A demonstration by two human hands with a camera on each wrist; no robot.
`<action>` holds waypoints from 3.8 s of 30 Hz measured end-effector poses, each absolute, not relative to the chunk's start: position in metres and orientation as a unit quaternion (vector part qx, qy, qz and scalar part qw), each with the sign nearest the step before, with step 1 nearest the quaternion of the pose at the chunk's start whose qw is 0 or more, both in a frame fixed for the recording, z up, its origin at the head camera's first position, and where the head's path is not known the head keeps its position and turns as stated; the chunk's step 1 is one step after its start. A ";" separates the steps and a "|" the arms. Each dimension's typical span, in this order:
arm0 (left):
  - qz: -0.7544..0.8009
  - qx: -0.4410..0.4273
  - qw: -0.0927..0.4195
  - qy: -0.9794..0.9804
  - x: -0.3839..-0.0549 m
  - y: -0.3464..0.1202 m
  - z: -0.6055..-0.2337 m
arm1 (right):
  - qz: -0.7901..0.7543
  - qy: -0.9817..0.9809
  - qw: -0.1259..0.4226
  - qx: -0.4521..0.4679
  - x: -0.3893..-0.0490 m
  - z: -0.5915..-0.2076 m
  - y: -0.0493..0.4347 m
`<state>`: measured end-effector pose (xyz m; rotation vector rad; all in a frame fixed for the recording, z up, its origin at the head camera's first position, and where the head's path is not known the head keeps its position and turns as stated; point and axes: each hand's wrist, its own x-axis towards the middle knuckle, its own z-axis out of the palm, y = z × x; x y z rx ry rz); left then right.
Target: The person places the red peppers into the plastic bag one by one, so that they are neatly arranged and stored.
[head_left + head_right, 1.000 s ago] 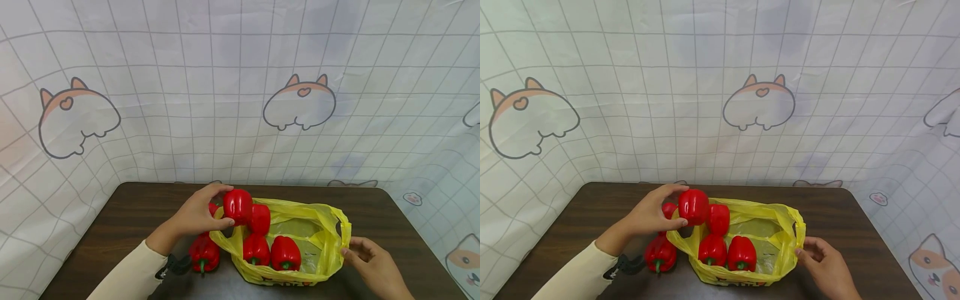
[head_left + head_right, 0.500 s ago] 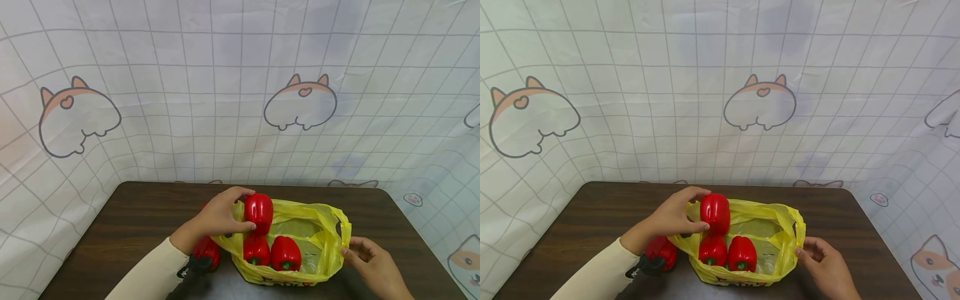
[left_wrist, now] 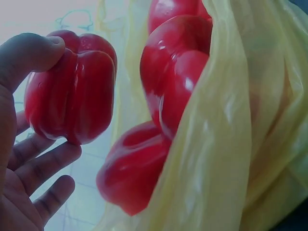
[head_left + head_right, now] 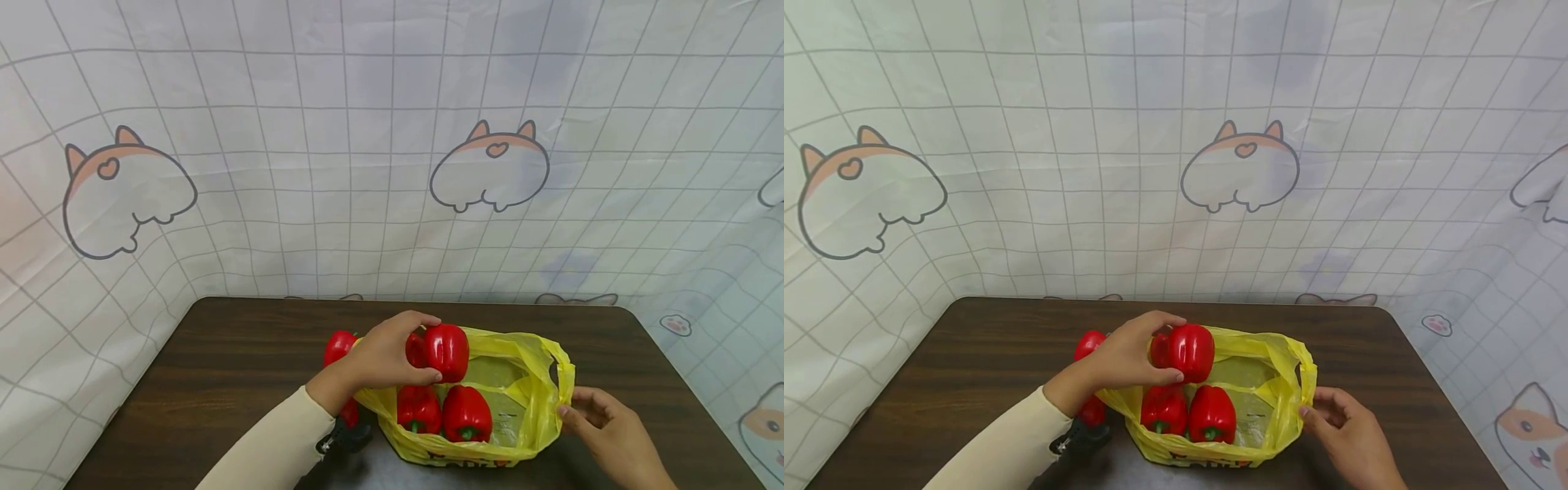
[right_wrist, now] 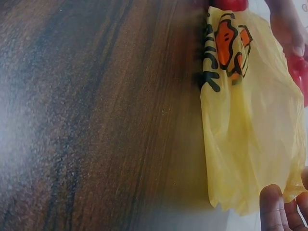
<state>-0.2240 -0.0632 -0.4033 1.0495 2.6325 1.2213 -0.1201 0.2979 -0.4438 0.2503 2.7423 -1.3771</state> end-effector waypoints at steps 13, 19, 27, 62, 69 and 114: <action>0.373 0.328 0.038 0.867 -0.234 -0.042 -0.413 | -0.452 0.887 0.033 0.087 -0.121 -0.444 0.297; 0.335 0.313 0.033 0.888 -0.236 -0.034 -0.417 | -0.451 0.887 0.034 0.087 -0.120 -0.445 0.296; 0.286 0.320 0.008 0.903 -0.240 -0.025 -0.422 | -0.450 0.888 0.034 0.086 -0.119 -0.444 0.296; 0.139 0.341 0.008 0.930 -0.240 -0.011 -0.429 | -0.436 0.895 0.034 0.086 -0.123 -0.445 0.297; 0.139 0.374 -0.006 0.917 -0.234 -0.016 -0.422 | -0.442 0.893 0.036 0.082 -0.124 -0.445 0.296; 0.390 0.314 0.013 0.866 -0.189 -0.155 -0.405 | -0.447 0.890 0.032 0.086 -0.121 -0.447 0.299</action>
